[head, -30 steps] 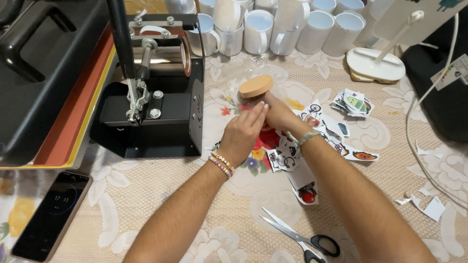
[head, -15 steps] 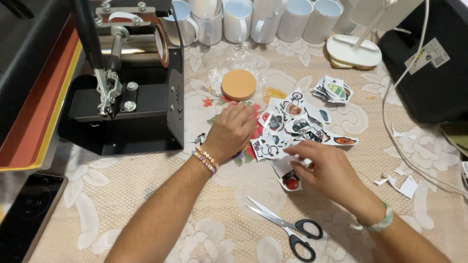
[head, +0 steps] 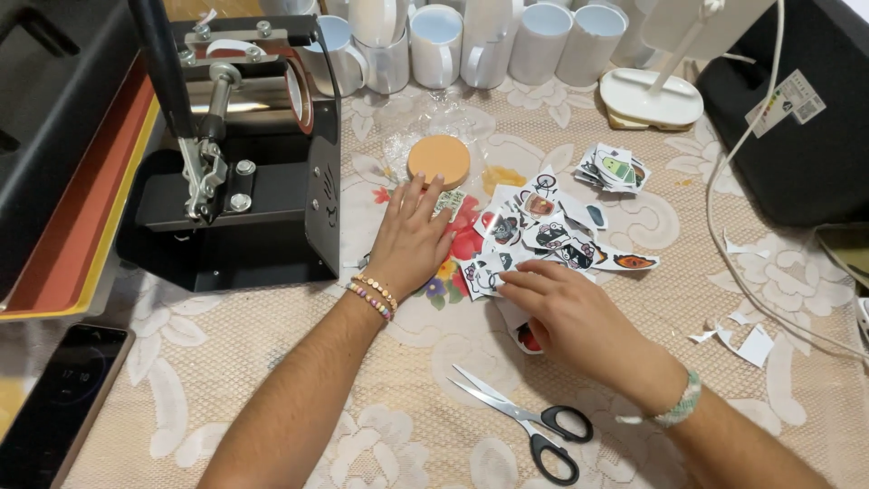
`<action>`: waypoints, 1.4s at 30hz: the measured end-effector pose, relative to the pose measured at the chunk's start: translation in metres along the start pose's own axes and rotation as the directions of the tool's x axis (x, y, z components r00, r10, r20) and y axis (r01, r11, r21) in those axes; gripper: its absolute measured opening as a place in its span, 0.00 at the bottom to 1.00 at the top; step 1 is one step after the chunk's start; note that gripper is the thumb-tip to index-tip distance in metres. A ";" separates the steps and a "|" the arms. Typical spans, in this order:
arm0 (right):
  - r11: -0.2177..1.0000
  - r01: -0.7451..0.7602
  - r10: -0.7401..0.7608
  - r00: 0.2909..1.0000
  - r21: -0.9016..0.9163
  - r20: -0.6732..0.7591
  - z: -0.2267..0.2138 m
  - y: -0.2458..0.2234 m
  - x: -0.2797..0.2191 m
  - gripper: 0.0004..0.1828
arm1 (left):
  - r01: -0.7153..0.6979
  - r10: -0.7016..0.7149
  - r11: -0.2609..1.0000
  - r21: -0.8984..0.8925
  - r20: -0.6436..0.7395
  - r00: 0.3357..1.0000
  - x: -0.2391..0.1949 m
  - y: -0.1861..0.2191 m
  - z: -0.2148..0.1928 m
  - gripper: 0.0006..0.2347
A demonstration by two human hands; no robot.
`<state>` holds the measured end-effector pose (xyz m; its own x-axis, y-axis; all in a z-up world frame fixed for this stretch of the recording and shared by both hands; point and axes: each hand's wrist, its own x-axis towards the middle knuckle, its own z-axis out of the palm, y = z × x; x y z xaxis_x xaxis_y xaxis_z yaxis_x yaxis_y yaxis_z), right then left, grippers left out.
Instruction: Cutting out printed sticker designs from a sheet or pile using scissors.
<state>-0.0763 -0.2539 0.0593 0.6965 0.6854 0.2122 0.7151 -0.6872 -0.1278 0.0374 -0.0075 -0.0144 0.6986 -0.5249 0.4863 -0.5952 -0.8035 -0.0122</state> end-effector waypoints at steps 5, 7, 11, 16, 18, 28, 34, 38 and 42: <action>0.997 0.043 -0.048 0.995 0.056 0.087 0.011 0.007 0.061 0.27 | 0.141 -0.135 0.988 -0.066 0.096 0.986 -0.002 -0.004 0.008 0.25; 0.999 0.035 -0.034 0.991 -0.011 0.126 0.030 0.019 0.084 0.32 | 0.160 -0.155 0.986 -0.041 0.104 0.982 -0.001 -0.004 0.008 0.28; 0.998 0.066 -0.064 0.993 -0.013 0.099 0.063 0.044 0.112 0.29 | 0.163 -0.164 0.986 0.045 0.028 0.986 0.000 -0.001 0.005 0.26; 0.989 0.061 -0.059 0.998 -0.134 0.013 0.070 0.061 0.126 0.26 | 0.170 -0.174 0.980 0.100 0.034 0.984 0.003 -0.005 0.006 0.15; 0.996 -0.048 0.049 0.999 -0.080 0.004 0.052 0.052 0.129 0.11 | 0.131 -0.132 0.989 0.067 0.012 0.991 0.003 -0.006 0.008 0.12; 0.964 -0.261 0.249 0.950 -0.042 -0.190 0.072 0.075 0.131 0.07 | 0.222 -0.222 0.968 -0.122 0.011 0.975 0.000 -0.003 0.004 0.03; 0.953 -0.045 -0.079 0.918 -0.300 -0.389 0.057 0.052 0.122 0.11 | 0.169 -0.173 0.983 -0.069 -0.051 0.984 0.001 -0.003 0.007 0.09; 0.958 -0.098 0.008 0.949 -0.269 -0.316 0.053 0.038 0.122 0.06 | 0.148 -0.154 0.985 -0.084 -0.067 0.986 0.000 -0.003 0.009 0.09; 0.952 -0.140 0.078 0.971 -0.271 -0.225 0.055 0.041 0.123 0.09 | 0.159 -0.169 0.982 -0.103 -0.089 0.982 0.001 0.001 0.003 0.01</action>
<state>0.0422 -0.1849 0.0272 0.7194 0.5577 0.4141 0.5681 -0.8154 0.1112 0.0390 -0.0094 -0.0164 0.7506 -0.3546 0.5576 -0.5138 -0.8438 0.1551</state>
